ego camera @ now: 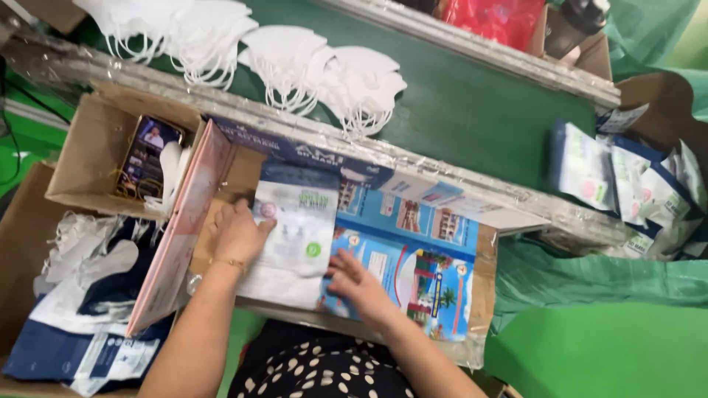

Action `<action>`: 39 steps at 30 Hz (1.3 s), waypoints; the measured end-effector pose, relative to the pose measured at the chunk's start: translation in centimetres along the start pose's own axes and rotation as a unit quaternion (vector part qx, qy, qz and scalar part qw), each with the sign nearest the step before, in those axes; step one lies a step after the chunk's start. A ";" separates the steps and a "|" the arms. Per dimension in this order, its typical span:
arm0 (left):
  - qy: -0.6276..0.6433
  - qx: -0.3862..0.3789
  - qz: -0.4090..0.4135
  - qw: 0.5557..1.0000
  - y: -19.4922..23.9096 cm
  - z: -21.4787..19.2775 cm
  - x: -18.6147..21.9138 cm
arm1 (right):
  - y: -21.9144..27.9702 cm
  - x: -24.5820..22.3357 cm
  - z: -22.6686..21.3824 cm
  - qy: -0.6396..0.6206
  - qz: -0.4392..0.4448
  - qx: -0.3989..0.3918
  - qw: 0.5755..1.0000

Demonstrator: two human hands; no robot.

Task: The recorder is seen counting, folding, and placing face masks into individual or bulk packaging on a production line.

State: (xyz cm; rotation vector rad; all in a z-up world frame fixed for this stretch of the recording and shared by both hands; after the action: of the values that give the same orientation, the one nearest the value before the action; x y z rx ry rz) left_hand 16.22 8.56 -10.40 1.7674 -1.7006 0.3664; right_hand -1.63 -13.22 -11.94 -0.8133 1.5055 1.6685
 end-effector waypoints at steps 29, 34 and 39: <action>-0.113 -0.078 0.294 0.946 7.2 -0.4 4.5 | -2.8 0.9 -7.1 0.160 -0.115 0.130 0.972; -0.059 0.111 0.264 0.956 4.7 -2.7 1.9 | -7.7 1.5 -0.7 0.078 -0.153 0.049 0.984; 0.014 0.084 0.117 0.989 3.9 -2.1 -1.6 | -6.6 0.9 0.6 0.058 -0.118 0.010 0.991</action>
State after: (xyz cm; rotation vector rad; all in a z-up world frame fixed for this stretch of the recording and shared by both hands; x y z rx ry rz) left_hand 12.72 11.38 -8.79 1.6719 -1.9110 0.6522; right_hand 3.49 -12.24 -16.12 -1.0492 1.4383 1.4504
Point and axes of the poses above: each hand's wrist, its own y-axis away from the middle knuckle, its own z-axis out of the palm, x = y × z, the point moved 10 cm from there along -y, towards the middle knuckle, and after that the axes turned 12 degrees about y, right-handed, at the moved point
